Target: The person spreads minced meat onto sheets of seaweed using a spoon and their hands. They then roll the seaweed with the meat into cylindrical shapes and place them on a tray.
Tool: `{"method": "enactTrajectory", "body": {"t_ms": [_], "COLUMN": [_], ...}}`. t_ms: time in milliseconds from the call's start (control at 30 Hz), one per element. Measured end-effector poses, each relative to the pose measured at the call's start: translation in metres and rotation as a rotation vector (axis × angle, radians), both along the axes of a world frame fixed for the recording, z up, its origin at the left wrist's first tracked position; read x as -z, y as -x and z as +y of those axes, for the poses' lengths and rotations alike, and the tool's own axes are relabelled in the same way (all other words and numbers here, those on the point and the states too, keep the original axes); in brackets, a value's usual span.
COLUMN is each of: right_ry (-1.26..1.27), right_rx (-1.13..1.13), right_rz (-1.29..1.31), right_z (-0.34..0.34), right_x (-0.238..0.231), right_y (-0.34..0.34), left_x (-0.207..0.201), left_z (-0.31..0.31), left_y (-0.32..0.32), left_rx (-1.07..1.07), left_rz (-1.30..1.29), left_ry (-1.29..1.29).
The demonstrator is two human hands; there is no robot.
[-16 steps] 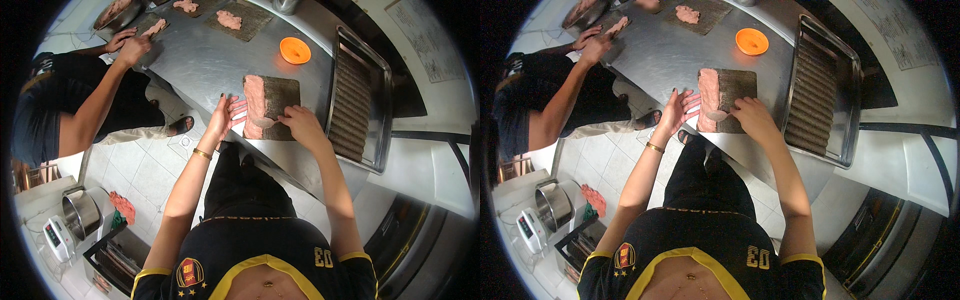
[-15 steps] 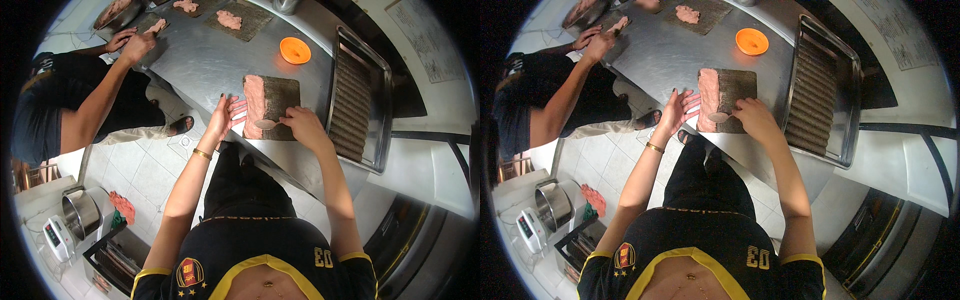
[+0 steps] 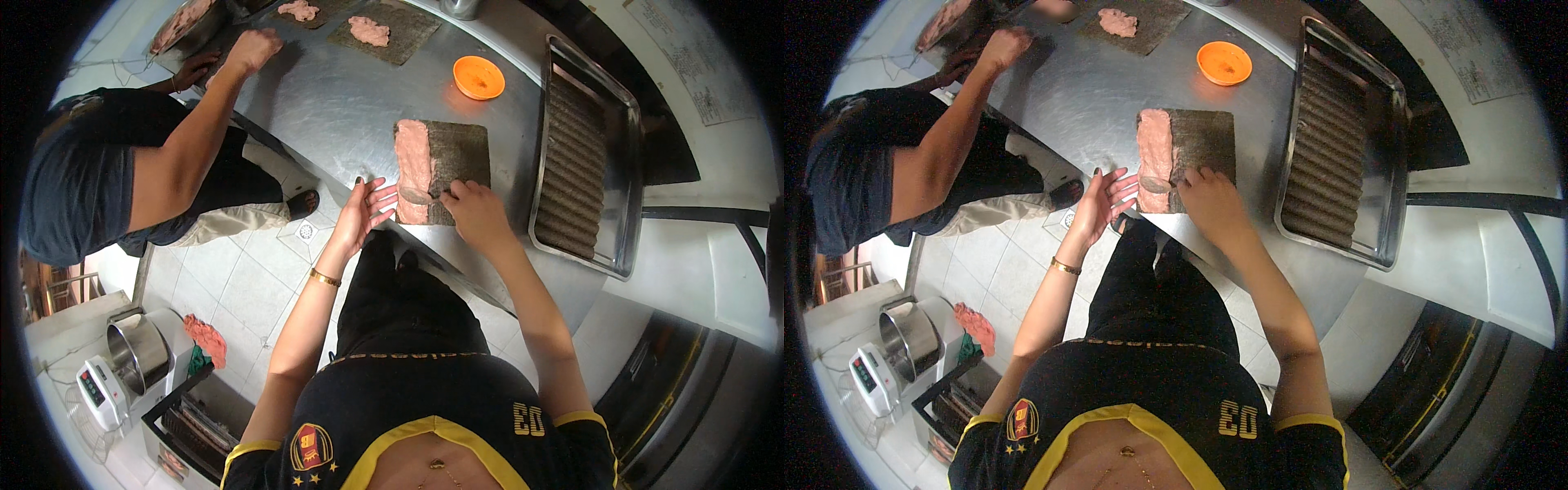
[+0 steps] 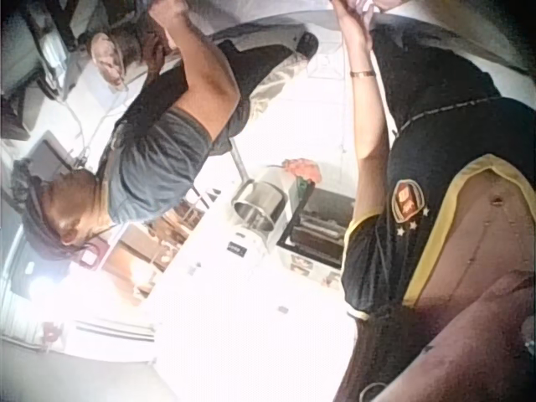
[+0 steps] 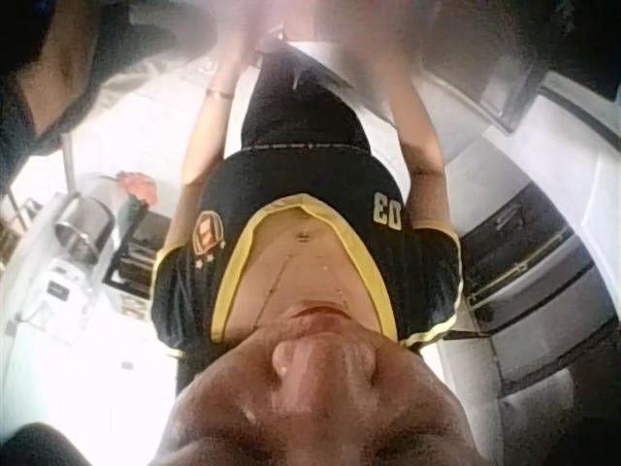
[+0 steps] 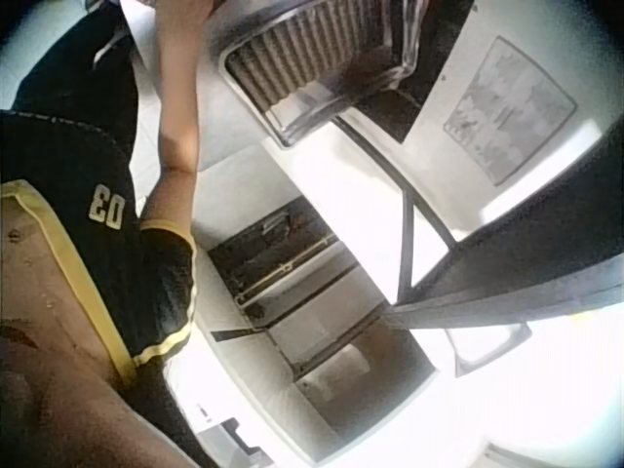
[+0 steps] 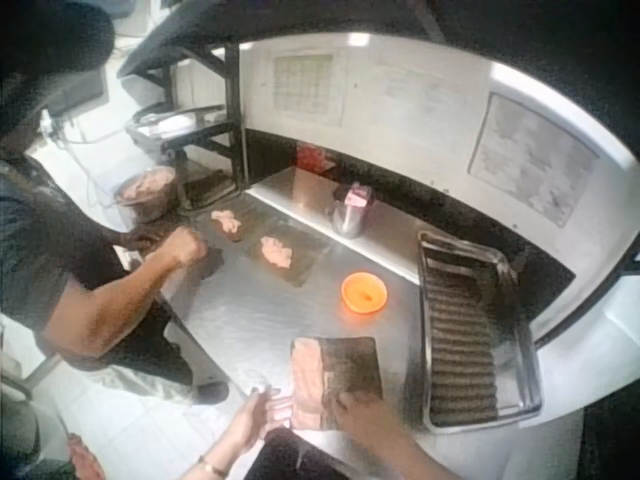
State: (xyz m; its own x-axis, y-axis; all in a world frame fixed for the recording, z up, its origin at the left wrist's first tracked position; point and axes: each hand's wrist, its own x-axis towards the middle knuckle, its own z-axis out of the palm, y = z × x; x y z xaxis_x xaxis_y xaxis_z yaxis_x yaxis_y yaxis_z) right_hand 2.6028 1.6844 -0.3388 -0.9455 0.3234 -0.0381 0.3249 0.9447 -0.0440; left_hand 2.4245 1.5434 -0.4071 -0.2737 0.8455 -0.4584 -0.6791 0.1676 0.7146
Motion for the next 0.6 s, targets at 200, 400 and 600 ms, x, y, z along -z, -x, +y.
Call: {"method": "enactTrajectory", "body": {"t_ms": [200, 400, 600], "right_ry": [0.219, 0.178, 0.078], "right_rx": [-0.04, 0.146, 0.189], "right_rz": [0.008, 0.013, 0.009], "right_z": [-0.012, -0.009, -0.038], "right_x": [-0.014, -0.014, 0.004], "right_y": [-0.021, -0.025, -0.017], "left_x": [0.003, 0.009, 0.008], "left_z": [-0.004, -0.015, -0.021], "left_y": [0.0, -0.004, -0.006], "left_rx": [-0.011, 0.048, 0.034], "left_rz": [-0.022, 0.074, 0.002], "left_ry": [-0.01, 0.022, -0.002]}}
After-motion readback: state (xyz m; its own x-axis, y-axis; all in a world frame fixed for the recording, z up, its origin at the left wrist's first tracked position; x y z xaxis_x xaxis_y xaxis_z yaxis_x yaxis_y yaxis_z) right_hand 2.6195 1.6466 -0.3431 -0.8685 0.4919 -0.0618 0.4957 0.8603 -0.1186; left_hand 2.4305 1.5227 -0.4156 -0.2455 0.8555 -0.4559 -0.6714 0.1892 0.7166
